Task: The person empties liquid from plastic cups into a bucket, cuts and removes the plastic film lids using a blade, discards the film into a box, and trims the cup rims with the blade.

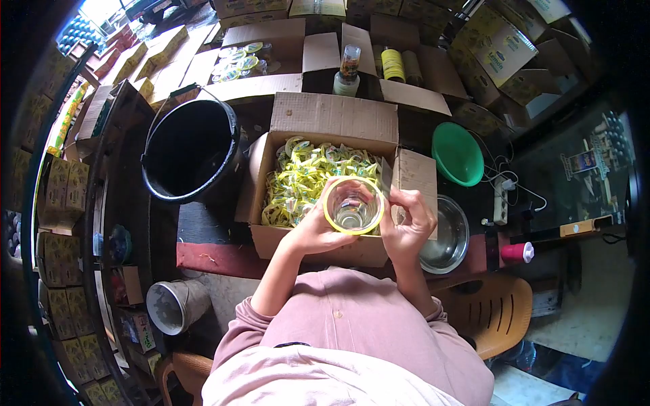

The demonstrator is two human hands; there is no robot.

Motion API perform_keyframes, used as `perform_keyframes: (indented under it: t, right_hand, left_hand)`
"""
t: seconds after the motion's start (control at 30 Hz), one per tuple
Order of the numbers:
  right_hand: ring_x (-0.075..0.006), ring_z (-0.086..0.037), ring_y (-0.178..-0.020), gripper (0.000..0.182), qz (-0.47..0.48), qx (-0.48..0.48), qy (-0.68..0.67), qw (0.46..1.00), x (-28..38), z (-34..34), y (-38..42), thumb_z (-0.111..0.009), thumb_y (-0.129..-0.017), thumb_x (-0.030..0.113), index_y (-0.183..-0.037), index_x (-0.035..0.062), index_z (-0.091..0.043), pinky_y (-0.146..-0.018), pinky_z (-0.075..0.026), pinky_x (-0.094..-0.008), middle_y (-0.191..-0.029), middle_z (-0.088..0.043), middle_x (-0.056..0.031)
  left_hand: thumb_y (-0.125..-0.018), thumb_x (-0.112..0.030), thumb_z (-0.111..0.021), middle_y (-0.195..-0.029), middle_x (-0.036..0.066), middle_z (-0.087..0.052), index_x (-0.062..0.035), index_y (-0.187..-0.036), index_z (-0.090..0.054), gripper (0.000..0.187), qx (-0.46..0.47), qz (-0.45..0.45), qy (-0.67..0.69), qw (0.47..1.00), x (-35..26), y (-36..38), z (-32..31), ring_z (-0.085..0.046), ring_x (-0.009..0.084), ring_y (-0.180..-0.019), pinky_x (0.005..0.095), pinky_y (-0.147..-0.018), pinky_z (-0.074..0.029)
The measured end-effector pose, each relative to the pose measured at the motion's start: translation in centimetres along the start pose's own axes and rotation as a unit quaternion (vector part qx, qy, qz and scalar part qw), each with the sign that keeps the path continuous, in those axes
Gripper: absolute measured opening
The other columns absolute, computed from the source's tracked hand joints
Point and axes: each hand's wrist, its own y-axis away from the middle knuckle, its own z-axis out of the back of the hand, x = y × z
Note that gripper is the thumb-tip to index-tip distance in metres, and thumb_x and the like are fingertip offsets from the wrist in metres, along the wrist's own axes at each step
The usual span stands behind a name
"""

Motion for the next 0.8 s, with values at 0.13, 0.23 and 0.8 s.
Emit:
perform_keyframes:
  t: [0.13, 0.23, 0.8]
  right_hand:
    - [-0.0135, -0.057, -0.067, 0.017, 0.035, -0.009, 0.015, 0.999, 0.4, 0.4, 0.1, -0.065, -0.067, -0.01, -0.081, -0.0022, -0.059, -0.059, -0.046, -0.0236, -0.073, -0.058, -0.0081]
    - [-0.0156, -0.058, -0.066, 0.018, 0.041, 0.007, 0.026, 0.999, 0.6, 0.6, 0.4, -0.064, -0.066, -0.009, -0.082, -0.0009, -0.061, -0.06, -0.047, -0.0247, -0.073, -0.059, -0.0087]
    - [-0.019, -0.062, -0.066, 0.016, 0.004, 0.013, 0.002, 1.0, 0.2, 0.4, 0.9, -0.066, -0.066, -0.006, -0.079, 0.0024, -0.062, -0.06, -0.049, -0.0269, -0.072, -0.061, -0.0096]
  left_hand:
    - [-0.062, -0.011, -0.071, -0.117, 0.01, -0.042, -0.0005, -0.124, -0.034, 0.073, -0.014, -0.01, 0.0, 1.0, 0.3, 0.0, 0.3, -0.046, 0.0224, -0.109, 0.0338, -0.093, -0.038]
    - [-0.062, -0.01, -0.071, -0.115, 0.01, -0.042, -0.0016, -0.124, -0.033, 0.073, -0.02, -0.024, -0.005, 1.0, 0.1, -0.2, 0.5, -0.047, 0.0212, -0.108, 0.034, -0.09, -0.042]
    - [-0.062, -0.009, -0.069, -0.112, 0.009, -0.046, -0.0033, -0.124, -0.034, 0.072, 0.012, -0.004, -0.035, 0.999, -0.9, -0.2, 1.0, -0.048, 0.0194, -0.106, 0.0338, -0.09, -0.039]
